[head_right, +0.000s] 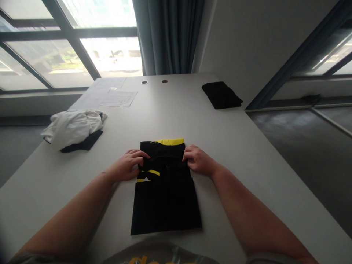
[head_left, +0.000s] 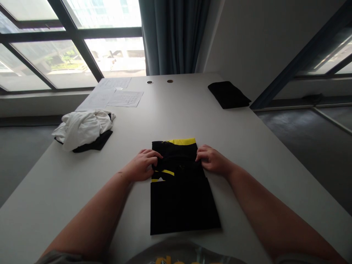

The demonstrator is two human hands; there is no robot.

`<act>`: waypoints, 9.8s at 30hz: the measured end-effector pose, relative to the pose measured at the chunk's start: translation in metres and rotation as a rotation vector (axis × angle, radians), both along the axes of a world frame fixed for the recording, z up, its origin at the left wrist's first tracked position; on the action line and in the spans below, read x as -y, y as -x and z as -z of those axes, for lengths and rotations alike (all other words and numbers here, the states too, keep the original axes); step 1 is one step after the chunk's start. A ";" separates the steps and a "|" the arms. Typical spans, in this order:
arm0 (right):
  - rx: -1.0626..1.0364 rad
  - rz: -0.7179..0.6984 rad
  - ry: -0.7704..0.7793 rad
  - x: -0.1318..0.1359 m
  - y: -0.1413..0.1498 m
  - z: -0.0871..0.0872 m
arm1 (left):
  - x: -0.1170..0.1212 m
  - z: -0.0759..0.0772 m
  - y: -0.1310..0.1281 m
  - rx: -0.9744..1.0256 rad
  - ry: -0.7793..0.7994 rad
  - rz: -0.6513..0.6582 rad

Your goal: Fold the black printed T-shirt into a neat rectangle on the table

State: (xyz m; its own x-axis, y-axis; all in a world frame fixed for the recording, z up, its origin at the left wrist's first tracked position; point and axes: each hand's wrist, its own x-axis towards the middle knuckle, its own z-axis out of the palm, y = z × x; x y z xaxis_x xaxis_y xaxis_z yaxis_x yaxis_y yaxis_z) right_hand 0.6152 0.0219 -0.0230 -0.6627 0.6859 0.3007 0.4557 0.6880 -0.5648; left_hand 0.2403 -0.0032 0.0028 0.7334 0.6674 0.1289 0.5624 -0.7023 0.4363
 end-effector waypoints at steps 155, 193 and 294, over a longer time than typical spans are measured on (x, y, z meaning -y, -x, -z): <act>0.145 0.449 -0.049 -0.052 0.018 0.021 | -0.075 0.038 -0.032 -0.063 0.017 -0.652; 0.320 0.657 0.053 -0.002 0.091 0.035 | -0.017 0.040 -0.082 -0.208 -0.086 -0.449; 0.440 0.741 0.090 0.020 0.092 -0.010 | 0.007 0.011 -0.116 -0.297 0.006 -0.561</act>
